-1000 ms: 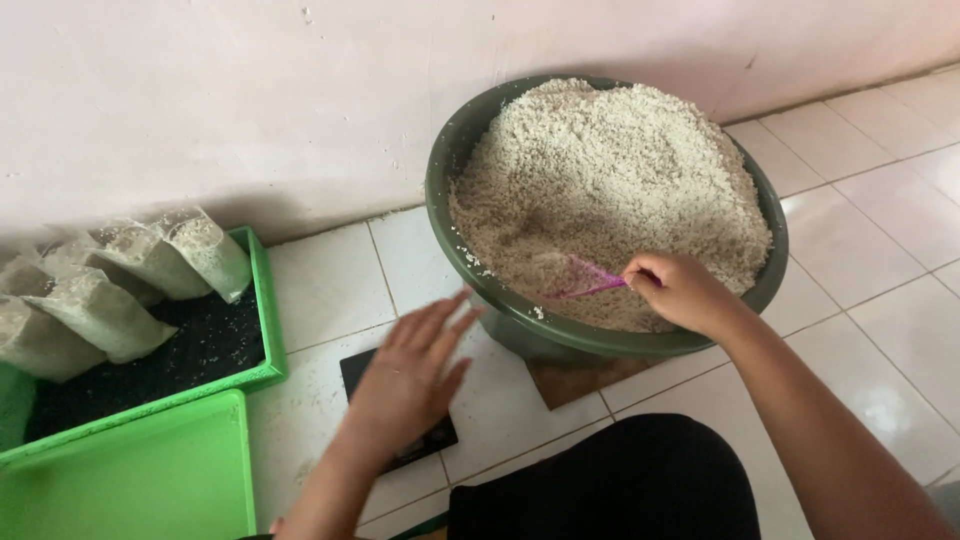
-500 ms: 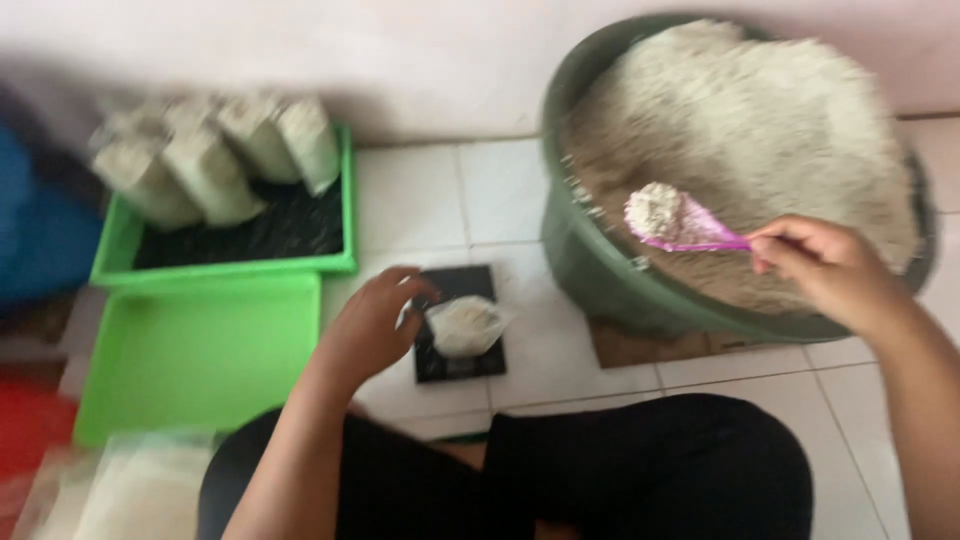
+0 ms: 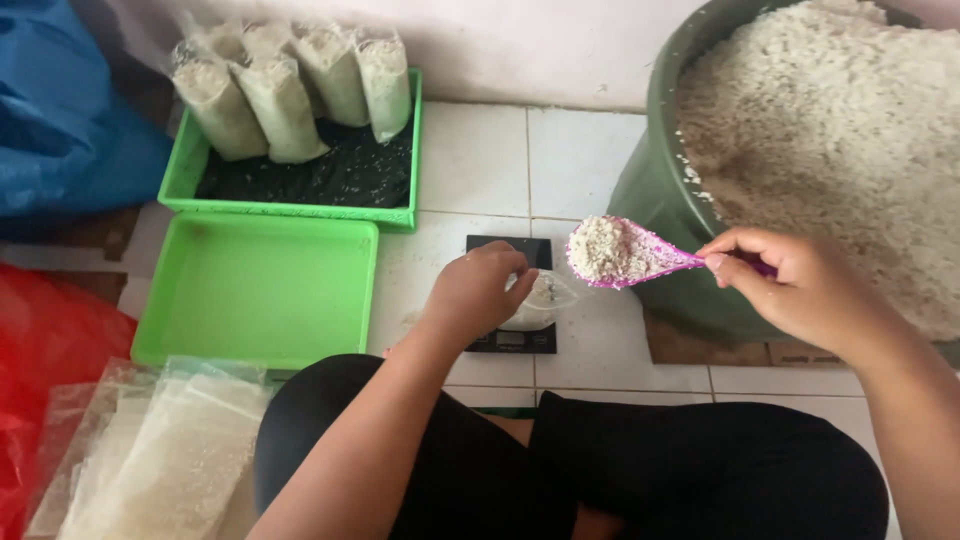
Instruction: Filling and weighing small plastic bags with cookies or ingredients from a large container.
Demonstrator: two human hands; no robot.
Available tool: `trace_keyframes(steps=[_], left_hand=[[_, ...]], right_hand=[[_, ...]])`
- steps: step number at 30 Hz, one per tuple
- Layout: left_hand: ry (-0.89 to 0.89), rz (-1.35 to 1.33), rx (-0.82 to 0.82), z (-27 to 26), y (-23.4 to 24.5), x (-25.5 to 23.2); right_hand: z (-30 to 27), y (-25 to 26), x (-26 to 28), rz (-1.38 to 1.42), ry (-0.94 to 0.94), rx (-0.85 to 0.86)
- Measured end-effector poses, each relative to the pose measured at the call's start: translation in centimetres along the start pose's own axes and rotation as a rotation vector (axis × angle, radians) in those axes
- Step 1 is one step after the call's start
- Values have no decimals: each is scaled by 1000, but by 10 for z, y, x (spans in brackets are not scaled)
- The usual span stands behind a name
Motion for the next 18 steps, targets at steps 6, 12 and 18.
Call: trace_keyframes(steps=[6, 12, 18], left_hand=[[60, -17, 23, 1, -1, -2], [70, -144, 90, 2, -3, 1], [56, -215, 56, 4, -5, 4]], right_hand=[[12, -12, 17, -170, 57, 27], [16, -23, 29, -242, 84, 27], [18, -30, 35, -304, 304, -106]])
Point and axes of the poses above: each hand's wrist, its own z-axis towards the middle knuckle, its own y-axis out of the back of the hand, x = y × z, the point moved 5 cm from there along z, towards the middle knuckle, and after that the axes turned 12 degrees about x, right-handed, at the moved point
